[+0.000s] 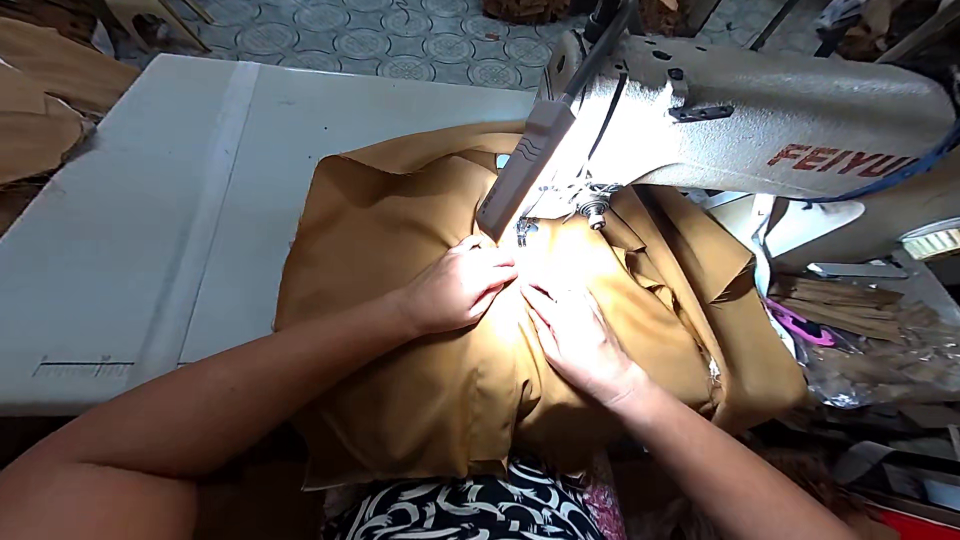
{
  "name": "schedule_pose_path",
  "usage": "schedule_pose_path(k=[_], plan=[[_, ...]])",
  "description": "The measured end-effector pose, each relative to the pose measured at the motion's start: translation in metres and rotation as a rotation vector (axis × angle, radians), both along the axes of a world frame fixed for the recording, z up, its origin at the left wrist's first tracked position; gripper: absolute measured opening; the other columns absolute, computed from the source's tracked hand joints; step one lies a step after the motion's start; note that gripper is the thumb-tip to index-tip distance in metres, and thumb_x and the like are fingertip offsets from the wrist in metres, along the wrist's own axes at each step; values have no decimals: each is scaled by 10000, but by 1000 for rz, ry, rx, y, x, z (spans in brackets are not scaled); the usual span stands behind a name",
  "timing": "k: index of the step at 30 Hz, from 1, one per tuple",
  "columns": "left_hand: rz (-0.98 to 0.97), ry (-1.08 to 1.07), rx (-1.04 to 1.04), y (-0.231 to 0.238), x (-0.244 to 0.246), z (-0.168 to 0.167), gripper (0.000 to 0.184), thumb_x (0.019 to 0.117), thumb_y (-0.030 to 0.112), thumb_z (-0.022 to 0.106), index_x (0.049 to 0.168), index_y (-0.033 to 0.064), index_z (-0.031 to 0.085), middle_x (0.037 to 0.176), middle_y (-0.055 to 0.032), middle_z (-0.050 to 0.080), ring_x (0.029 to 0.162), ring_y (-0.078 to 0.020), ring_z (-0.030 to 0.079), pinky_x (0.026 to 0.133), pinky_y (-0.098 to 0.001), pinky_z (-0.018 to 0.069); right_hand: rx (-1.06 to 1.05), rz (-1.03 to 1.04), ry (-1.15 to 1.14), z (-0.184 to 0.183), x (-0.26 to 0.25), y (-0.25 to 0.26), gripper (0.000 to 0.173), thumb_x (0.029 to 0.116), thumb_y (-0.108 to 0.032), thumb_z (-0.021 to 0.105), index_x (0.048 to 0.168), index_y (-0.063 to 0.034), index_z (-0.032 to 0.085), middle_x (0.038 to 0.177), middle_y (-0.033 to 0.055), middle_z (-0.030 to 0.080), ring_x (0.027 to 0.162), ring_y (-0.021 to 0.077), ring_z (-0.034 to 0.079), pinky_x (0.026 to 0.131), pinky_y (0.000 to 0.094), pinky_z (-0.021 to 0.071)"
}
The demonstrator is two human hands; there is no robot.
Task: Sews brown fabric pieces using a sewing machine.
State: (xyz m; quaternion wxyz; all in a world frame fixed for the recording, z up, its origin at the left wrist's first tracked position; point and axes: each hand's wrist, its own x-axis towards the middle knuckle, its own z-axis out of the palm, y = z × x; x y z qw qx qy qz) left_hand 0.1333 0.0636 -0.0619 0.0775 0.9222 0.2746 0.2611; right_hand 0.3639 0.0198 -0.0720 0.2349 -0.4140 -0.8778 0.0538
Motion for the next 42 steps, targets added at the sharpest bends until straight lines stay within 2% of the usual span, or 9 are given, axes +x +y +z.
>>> schedule_pose_path(k=[9, 14, 20, 27, 31, 33, 35, 38, 42], plan=[[43, -77, 29, -3, 7, -7, 344, 956, 115, 494, 1153, 18, 758, 1217, -145, 731, 1179, -286, 677, 1106, -513, 412, -5, 204, 51, 1, 21, 21, 357, 1004, -179, 491, 1214, -64, 754, 1317, 135, 680, 1262, 302, 608, 1102, 436, 437], [43, 52, 66, -2, 7, -8, 360, 970, 147, 485, 1189, 50, 754, 1267, -120, 719, 1216, -276, 661, 1103, -531, 399, 38, 195, 57, -3, 20, 24, 344, 1006, -196, 492, 1163, -76, 773, 1282, 130, 691, 1252, 298, 612, 1094, 457, 446], [43, 45, 95, 3, 7, -9, 348, 975, 140, 485, 1178, 50, 754, 1248, -120, 722, 1184, -268, 670, 1061, -532, 423, 26, 190, 44, -2, 20, 29, 350, 1003, -188, 484, 1174, -81, 770, 1285, 123, 691, 1260, 297, 609, 1097, 470, 444], [49, 49, 66, 9, 7, -9, 353, 980, 157, 484, 1192, 62, 750, 1251, -109, 720, 1192, -277, 671, 1081, -606, 403, 36, 199, 38, 1, 19, 36, 351, 988, -171, 483, 1167, -81, 770, 1257, 131, 692, 1241, 304, 614, 1085, 473, 451], [90, 105, 11, 19, 7, -7, 387, 1004, 173, 460, 1274, 61, 713, 1303, -137, 692, 1242, -323, 642, 1099, -652, 362, 12, 180, -2, 6, 18, 46, 378, 990, -174, 470, 1215, -62, 752, 1278, 147, 685, 1249, 313, 614, 1097, 481, 441], [115, 139, -12, 19, 9, -1, 393, 1004, 178, 460, 1289, 57, 702, 1361, -169, 653, 1328, -388, 569, 1115, -688, 320, 13, 121, -65, 12, 13, 43, 372, 992, -159, 471, 1220, -42, 741, 1286, 152, 681, 1259, 321, 610, 1110, 495, 427], [134, 184, 1, 8, 12, 7, 378, 979, 160, 483, 1266, 58, 707, 1381, -147, 641, 1358, -360, 544, 1137, -652, 328, -4, 48, -66, 17, 5, 28, 346, 990, -151, 489, 1179, -12, 744, 1293, 154, 686, 1265, 325, 616, 1110, 494, 442], [95, 120, 56, -14, 10, 5, 369, 968, 147, 480, 1216, 23, 722, 1278, -131, 697, 1238, -288, 632, 1083, -537, 424, 4, 39, -6, 8, 5, 10, 370, 1007, -176, 472, 1192, -9, 746, 1299, 143, 699, 1254, 311, 636, 1099, 472, 461], [71, 31, -58, -20, -1, -3, 411, 1012, 160, 433, 1300, 16, 688, 1357, -120, 675, 1304, -256, 616, 1168, -547, 358, -3, 228, -7, -1, 25, 21, 440, 1053, -239, 395, 1318, -67, 701, 1415, 100, 640, 1370, 264, 550, 1188, 444, 360]])
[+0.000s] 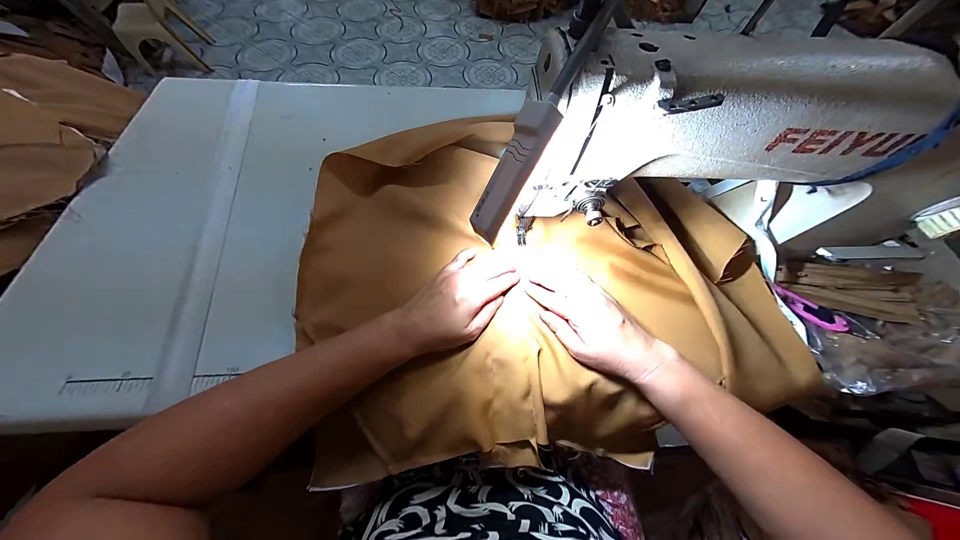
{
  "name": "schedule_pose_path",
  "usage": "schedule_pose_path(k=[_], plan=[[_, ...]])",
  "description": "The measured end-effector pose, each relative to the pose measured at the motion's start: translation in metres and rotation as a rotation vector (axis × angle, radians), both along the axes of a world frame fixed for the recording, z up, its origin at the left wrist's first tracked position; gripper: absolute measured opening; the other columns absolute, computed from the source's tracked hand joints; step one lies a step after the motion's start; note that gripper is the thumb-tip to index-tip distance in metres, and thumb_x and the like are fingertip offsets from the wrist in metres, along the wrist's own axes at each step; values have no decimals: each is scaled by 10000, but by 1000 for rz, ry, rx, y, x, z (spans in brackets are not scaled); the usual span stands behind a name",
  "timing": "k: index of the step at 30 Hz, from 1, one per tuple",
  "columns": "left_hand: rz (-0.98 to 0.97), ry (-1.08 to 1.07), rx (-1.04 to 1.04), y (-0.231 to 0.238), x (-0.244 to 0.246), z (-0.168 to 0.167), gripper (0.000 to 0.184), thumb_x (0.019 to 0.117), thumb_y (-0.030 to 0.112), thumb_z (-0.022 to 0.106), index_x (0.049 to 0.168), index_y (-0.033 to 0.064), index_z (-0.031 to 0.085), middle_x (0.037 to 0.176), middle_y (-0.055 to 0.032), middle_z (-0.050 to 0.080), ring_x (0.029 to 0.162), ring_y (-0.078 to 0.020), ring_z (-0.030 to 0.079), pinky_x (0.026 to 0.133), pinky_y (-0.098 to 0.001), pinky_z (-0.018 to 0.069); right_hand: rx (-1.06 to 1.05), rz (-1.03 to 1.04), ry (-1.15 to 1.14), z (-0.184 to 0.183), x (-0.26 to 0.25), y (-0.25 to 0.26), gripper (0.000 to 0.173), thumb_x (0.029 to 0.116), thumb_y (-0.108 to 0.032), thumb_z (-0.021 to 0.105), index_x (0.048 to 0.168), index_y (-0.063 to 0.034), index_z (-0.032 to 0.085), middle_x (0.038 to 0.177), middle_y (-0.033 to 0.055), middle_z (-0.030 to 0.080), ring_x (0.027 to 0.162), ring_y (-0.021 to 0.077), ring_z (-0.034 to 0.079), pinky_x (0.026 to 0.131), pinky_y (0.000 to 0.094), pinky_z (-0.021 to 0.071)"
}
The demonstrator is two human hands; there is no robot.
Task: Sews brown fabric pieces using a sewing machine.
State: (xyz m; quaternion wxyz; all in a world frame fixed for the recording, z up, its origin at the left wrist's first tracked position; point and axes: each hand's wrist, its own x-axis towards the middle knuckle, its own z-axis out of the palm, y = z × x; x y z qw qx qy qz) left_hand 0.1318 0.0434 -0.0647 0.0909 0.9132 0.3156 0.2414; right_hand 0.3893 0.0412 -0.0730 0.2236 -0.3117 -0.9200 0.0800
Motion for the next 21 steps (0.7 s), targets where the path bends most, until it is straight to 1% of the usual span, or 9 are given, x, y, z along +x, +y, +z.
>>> schedule_pose_path(k=[2, 4, 5, 8, 13, 17, 19, 21], plan=[[-20, -5, -3, 1, -1, 0, 411, 1014, 157, 431, 1301, 20, 690, 1352, -111, 680, 1308, -250, 613, 1179, -545, 349, -41, 59, -39, 2, 6, 7, 460, 1067, -262, 369, 1364, -84, 671, 1464, 86, 604, 1417, 248, 504, 1215, 435, 319], [-32, 20, 18, 1, 0, -1, 417, 1013, 168, 427, 1297, 22, 695, 1357, -106, 679, 1315, -250, 608, 1177, -546, 346, -47, 83, -63, 4, 9, 10, 465, 1065, -262, 366, 1387, -88, 653, 1489, 88, 581, 1439, 246, 478, 1227, 435, 300], [-34, 39, 28, 1, 1, -1, 424, 1013, 177, 422, 1302, 26, 694, 1373, -104, 670, 1328, -251, 598, 1177, -549, 342, -32, 80, -58, 3, 10, 10, 461, 1062, -260, 371, 1381, -94, 659, 1479, 87, 590, 1433, 250, 484, 1222, 440, 305], [-39, 68, 60, 1, 1, 0, 428, 1010, 187, 422, 1303, 38, 696, 1384, -105, 663, 1336, -263, 592, 1165, -572, 346, 15, 58, -2, 0, 9, 10, 429, 1039, -258, 409, 1300, -109, 716, 1369, 91, 657, 1335, 261, 557, 1161, 446, 374], [-59, 77, 68, 6, 0, 0, 422, 1002, 174, 428, 1298, 39, 698, 1373, -113, 667, 1335, -273, 590, 1156, -595, 340, 17, 64, 12, 2, 7, 15, 415, 1024, -259, 429, 1263, -117, 737, 1320, 99, 674, 1283, 271, 583, 1116, 452, 412], [-60, 61, 85, 11, 0, 1, 415, 1001, 168, 432, 1286, 34, 702, 1356, -120, 676, 1324, -284, 599, 1143, -607, 346, 31, 78, 3, 4, 7, 22, 408, 1022, -252, 433, 1252, -122, 743, 1317, 102, 675, 1288, 278, 583, 1121, 459, 412], [-58, 74, 84, 14, 0, 0, 420, 1002, 174, 429, 1296, 43, 699, 1366, -111, 672, 1336, -275, 589, 1148, -611, 336, 24, 83, 7, 4, 7, 24, 401, 1024, -249, 442, 1254, -124, 745, 1329, 96, 671, 1310, 274, 569, 1135, 460, 399], [-48, 93, 88, 18, -1, -2, 420, 1014, 190, 422, 1302, 56, 697, 1372, -94, 670, 1339, -255, 587, 1148, -616, 336, -9, 65, -38, 6, 6, 26, 416, 1028, -256, 424, 1281, -133, 730, 1369, 83, 648, 1345, 260, 540, 1150, 458, 386]])
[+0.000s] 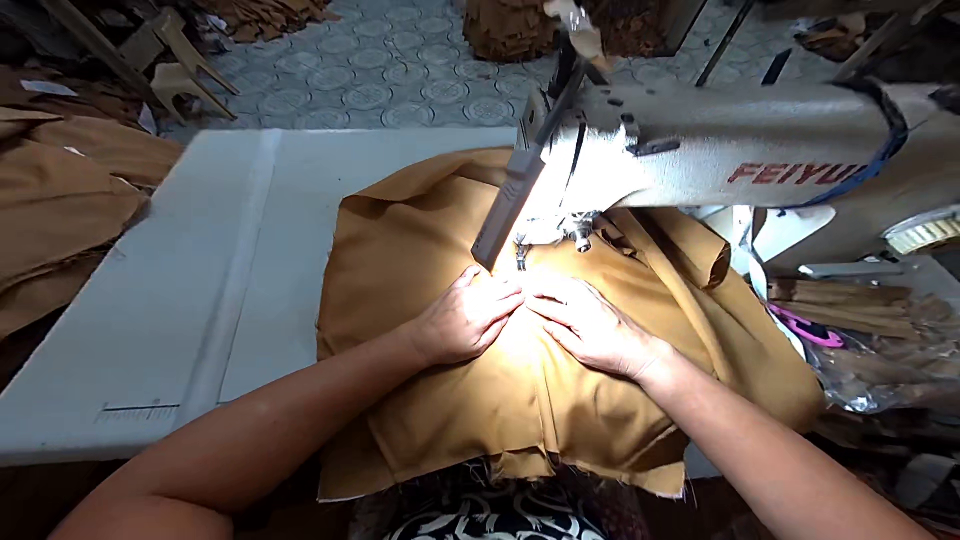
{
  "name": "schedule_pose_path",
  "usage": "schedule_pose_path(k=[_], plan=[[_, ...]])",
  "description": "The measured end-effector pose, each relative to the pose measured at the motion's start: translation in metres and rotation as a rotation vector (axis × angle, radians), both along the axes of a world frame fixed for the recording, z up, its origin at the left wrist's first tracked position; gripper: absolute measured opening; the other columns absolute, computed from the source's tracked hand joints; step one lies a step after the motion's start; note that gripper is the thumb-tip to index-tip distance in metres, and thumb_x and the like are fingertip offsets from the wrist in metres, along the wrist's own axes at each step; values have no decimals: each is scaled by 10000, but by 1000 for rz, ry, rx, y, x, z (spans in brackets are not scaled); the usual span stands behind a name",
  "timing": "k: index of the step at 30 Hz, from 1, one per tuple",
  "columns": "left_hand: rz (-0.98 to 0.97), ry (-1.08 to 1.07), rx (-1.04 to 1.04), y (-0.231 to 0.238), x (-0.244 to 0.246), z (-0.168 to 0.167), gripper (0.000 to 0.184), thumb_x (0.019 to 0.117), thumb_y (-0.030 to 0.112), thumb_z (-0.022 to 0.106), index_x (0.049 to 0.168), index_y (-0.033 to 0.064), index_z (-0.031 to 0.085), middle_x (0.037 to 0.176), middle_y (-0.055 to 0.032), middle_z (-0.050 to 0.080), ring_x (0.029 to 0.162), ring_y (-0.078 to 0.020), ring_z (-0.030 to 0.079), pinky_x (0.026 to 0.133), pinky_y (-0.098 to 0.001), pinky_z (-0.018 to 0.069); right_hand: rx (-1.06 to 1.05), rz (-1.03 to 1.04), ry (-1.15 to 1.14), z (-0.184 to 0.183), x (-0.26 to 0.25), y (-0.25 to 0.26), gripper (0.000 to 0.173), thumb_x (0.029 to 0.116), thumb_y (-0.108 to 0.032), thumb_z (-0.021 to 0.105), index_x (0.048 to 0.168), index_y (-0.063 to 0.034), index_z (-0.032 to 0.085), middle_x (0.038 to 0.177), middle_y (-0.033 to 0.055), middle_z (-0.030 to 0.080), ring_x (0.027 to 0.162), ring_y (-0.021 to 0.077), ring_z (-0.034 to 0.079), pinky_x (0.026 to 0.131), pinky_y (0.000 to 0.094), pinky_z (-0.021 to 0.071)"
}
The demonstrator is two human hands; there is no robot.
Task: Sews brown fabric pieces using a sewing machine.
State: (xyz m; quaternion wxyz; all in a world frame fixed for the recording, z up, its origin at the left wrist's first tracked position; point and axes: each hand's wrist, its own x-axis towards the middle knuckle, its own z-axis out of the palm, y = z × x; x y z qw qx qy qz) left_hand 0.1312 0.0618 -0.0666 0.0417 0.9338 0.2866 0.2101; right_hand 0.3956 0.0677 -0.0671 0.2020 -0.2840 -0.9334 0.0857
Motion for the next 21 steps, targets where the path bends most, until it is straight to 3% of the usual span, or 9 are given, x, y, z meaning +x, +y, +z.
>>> schedule_pose_path(k=[5, 8, 11, 13, 18, 20, 21], plan=[[25, -5, -18, 12, -1, 2, 391, 1032, 197, 443, 1313, 81, 688, 1351, -87, 680, 1300, -261, 610, 1148, -618, 338, -57, -121, -20, 11, -10, 1, 389, 1054, -263, 441, 1287, -144, 729, 1378, 55, 656, 1343, 240, 559, 1158, 474, 398], [76, 56, -94, 2, 5, 17, 398, 1032, 164, 449, 1356, 58, 654, 1431, -130, 621, 1391, -324, 528, 1173, -641, 288, 35, -224, -45, 11, -24, -14, 398, 1029, -249, 457, 1274, -95, 731, 1361, 101, 673, 1305, 293, 606, 1128, 529, 431], [138, 75, -238, -10, 11, 21, 456, 1058, 200, 417, 1445, -2, 550, 1529, -177, 516, 1463, -315, 441, 1224, -564, 243, 101, -255, -20, -2, -28, -21, 426, 1046, -263, 430, 1286, -54, 712, 1336, 141, 682, 1278, 335, 622, 1108, 542, 446], [112, 52, -271, -9, 5, 16, 483, 1067, 232, 400, 1467, -9, 522, 1548, -176, 497, 1475, -308, 427, 1238, -543, 226, 161, -201, 8, -17, -18, -12, 450, 1058, -311, 398, 1298, -102, 717, 1343, 99, 687, 1279, 299, 625, 1107, 538, 447], [7, -40, -283, 2, -4, 14, 425, 1064, 192, 420, 1377, -20, 615, 1438, -184, 600, 1393, -301, 522, 1198, -454, 341, -68, -61, -72, -6, -6, 1, 480, 1084, -351, 358, 1423, -154, 634, 1528, 33, 551, 1453, 235, 459, 1223, 493, 292], [7, -102, -278, 1, -1, 15, 405, 1060, 173, 430, 1330, -36, 647, 1359, -201, 652, 1338, -308, 575, 1161, -454, 391, -206, -51, -197, 22, -11, -10, 481, 1096, -299, 347, 1483, -116, 565, 1597, 71, 463, 1517, 271, 356, 1260, 500, 187], [-1, -134, -269, 1, 0, 14, 390, 1056, 165, 443, 1305, -41, 662, 1321, -204, 672, 1309, -309, 597, 1145, -455, 410, -227, -41, -237, 31, -14, -14, 481, 1097, -280, 348, 1492, -93, 548, 1599, 101, 454, 1516, 306, 353, 1254, 518, 184]])
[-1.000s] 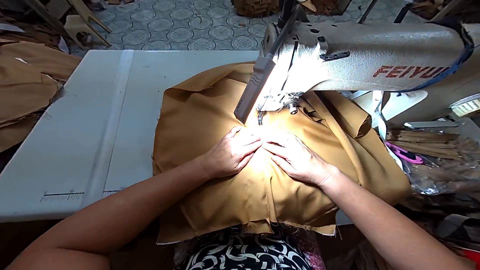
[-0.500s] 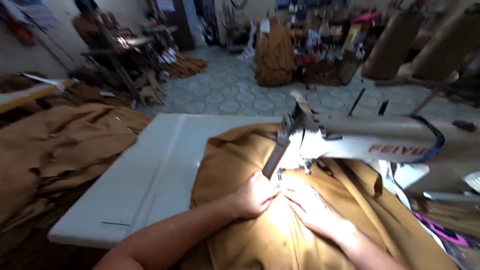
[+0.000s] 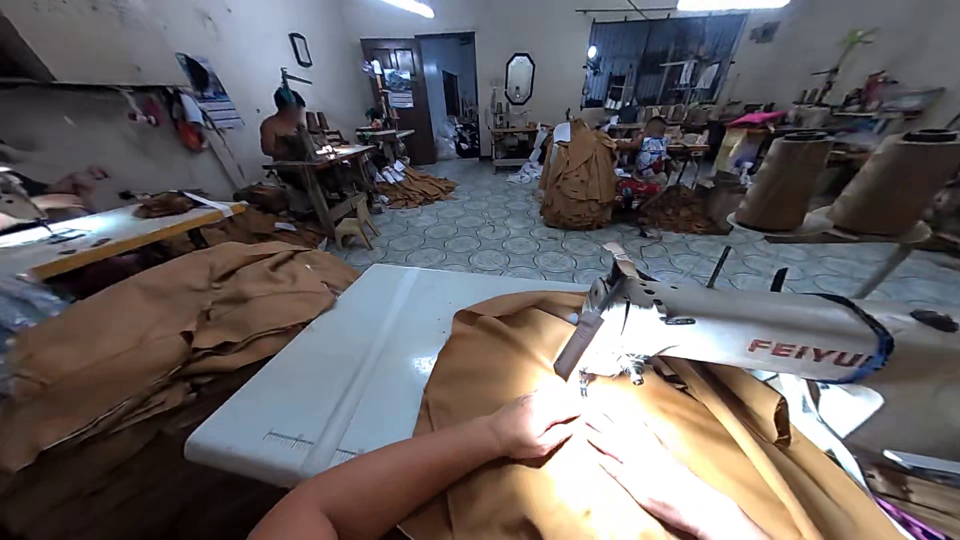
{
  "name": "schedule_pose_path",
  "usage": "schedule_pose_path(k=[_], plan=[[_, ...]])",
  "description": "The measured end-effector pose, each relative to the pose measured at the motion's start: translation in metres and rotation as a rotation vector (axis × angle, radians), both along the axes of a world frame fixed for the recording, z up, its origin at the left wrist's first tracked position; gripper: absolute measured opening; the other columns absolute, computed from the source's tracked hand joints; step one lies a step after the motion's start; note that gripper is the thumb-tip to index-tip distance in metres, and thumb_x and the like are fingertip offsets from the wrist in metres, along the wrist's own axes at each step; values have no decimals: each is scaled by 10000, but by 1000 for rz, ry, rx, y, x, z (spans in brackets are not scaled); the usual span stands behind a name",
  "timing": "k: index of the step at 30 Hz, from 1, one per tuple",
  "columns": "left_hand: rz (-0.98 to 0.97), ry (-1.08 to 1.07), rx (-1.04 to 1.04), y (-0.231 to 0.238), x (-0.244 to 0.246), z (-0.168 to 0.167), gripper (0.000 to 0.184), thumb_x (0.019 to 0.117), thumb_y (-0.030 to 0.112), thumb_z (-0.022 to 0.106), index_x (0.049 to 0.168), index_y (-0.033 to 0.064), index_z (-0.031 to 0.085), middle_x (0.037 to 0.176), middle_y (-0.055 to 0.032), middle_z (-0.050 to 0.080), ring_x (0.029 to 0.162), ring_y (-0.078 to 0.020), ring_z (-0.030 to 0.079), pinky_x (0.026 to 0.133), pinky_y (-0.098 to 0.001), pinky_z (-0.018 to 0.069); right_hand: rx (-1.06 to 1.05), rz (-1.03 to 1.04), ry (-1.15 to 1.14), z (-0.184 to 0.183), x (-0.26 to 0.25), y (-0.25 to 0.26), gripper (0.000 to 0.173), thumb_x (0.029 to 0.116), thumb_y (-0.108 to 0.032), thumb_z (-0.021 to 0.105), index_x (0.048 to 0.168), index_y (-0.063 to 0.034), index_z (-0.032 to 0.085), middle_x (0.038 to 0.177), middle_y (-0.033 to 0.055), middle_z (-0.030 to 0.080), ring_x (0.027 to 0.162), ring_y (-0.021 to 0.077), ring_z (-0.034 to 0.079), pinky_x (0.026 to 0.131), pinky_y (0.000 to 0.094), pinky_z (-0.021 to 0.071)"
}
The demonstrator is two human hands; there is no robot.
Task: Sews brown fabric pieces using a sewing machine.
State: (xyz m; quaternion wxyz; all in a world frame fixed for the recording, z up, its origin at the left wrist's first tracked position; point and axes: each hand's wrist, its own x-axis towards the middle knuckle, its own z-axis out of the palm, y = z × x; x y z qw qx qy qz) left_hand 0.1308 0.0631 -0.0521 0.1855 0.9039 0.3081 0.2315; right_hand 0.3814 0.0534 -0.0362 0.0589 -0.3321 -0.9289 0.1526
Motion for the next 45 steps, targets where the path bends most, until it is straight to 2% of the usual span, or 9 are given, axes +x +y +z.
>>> schedule_pose_path(k=[3, 6, 10, 14, 19, 23, 29, 34, 45], plan=[[-31, 12, 23, 2, 1, -2, 376, 1048, 168, 463, 1298, -27, 666, 1299, -191, 680, 1288, -311, 602, 1134, -466, 411, 83, 64, 84, -20, 6, 5, 471, 1077, -296, 370, 1412, -98, 636, 1524, 98, 548, 1458, 298, 456, 1212, 538, 292], [-42, 67, 47, 4, 0, -3, 378, 1041, 174, 470, 1302, -8, 674, 1366, -169, 656, 1326, -314, 579, 1147, -494, 378, -13, 106, 103, -8, 6, 0, 437, 1064, -219, 408, 1397, -57, 639, 1502, 152, 558, 1449, 323, 462, 1220, 521, 286], [-52, 54, 61, 5, 0, -7, 394, 1039, 174, 457, 1312, -19, 664, 1373, -170, 653, 1325, -313, 583, 1136, -486, 400, 345, 58, 320, -51, 14, 16, 450, 1029, -316, 402, 1277, -155, 741, 1337, 55, 696, 1274, 267, 632, 1071, 559, 463], [-33, 53, 62, 3, 2, -5, 402, 1041, 213, 463, 1319, 17, 677, 1392, -153, 647, 1347, -309, 569, 1136, -514, 390, 287, 9, 245, -50, 14, 12, 469, 1050, -303, 370, 1332, -135, 705, 1395, 51, 661, 1320, 266, 599, 1117, 554, 422], [77, 180, 11, -1, -3, 7, 444, 1055, 338, 434, 1433, 200, 622, 1500, -36, 571, 1432, -264, 470, 1143, -635, 309, 149, 65, 148, -34, 15, 12, 485, 1083, -289, 320, 1445, -151, 610, 1510, 32, 568, 1435, 251, 483, 1192, 543, 320], [87, 179, 48, -2, -4, -5, 449, 1058, 384, 426, 1429, 232, 629, 1503, -11, 571, 1450, -235, 458, 1197, -658, 210, 137, 61, 185, -36, 17, 9, 462, 1073, -278, 353, 1394, -141, 655, 1469, 53, 603, 1417, 257, 499, 1189, 517, 330], [77, 219, -66, -2, -7, 6, 475, 1069, 408, 398, 1487, 255, 564, 1547, -5, 526, 1474, -254, 428, 1159, -727, 206, 131, 59, 85, -26, 12, 1, 486, 1082, -284, 323, 1466, -147, 589, 1539, 36, 538, 1465, 262, 444, 1210, 555, 285], [71, 249, -119, -6, -5, 18, 479, 1062, 378, 432, 1497, 217, 551, 1574, -49, 492, 1500, -284, 387, 1172, -743, 137, 255, 46, 140, -31, 10, 0, 472, 1072, -317, 342, 1388, -174, 662, 1468, 10, 608, 1402, 252, 519, 1152, 582, 352], [83, 197, -35, -7, -2, 8, 467, 1062, 383, 419, 1474, 231, 579, 1527, -33, 543, 1461, -266, 435, 1179, -666, 231, 209, 68, 139, -40, 18, 2, 495, 1084, -312, 296, 1441, -181, 613, 1515, 20, 560, 1442, 270, 467, 1166, 612, 309]])
